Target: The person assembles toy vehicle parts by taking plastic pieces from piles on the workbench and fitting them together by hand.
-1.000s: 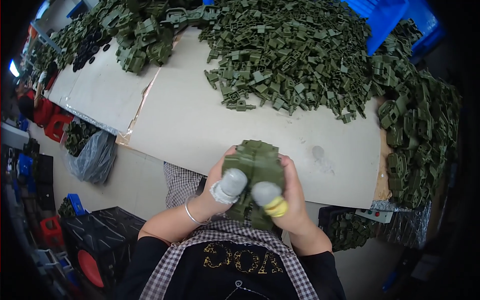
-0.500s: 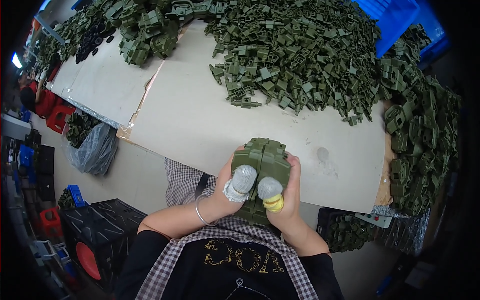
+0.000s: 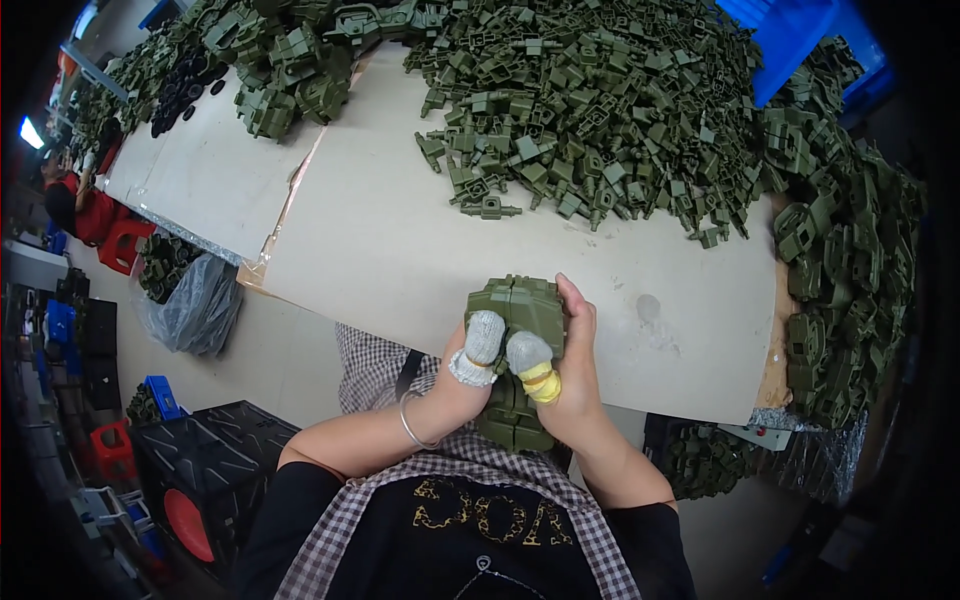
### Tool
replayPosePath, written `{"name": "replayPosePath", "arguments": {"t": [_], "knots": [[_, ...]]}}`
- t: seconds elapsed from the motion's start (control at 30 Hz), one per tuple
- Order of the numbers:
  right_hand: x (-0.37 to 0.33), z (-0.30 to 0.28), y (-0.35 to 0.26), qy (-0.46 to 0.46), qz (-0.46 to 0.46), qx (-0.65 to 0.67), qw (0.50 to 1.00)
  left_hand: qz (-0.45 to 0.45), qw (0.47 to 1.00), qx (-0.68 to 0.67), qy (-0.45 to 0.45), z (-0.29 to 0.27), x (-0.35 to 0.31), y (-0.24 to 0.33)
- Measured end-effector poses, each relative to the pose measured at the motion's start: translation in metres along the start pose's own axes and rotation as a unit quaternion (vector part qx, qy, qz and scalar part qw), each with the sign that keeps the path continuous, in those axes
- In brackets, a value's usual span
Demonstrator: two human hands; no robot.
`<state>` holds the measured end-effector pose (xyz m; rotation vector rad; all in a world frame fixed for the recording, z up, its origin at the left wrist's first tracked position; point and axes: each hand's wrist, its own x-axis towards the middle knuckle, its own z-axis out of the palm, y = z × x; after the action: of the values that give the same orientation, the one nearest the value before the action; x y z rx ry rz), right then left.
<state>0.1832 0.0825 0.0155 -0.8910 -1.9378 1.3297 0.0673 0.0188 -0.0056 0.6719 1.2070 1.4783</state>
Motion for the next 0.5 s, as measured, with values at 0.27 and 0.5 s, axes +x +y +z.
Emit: {"name": "replayPosePath", "arguments": {"t": [0.27,0.5], "knots": [[-0.007,-0.002,-0.001,0.016,-0.002,0.012,1.000,0.004,0.999,0.048,-0.025,0.001,-0.002,-0.003],[0.006,-0.005,-0.012,-0.001,-0.037,0.058,0.998,-0.049,0.978,-0.191,-0.068,0.001,0.009,0.011]]}}
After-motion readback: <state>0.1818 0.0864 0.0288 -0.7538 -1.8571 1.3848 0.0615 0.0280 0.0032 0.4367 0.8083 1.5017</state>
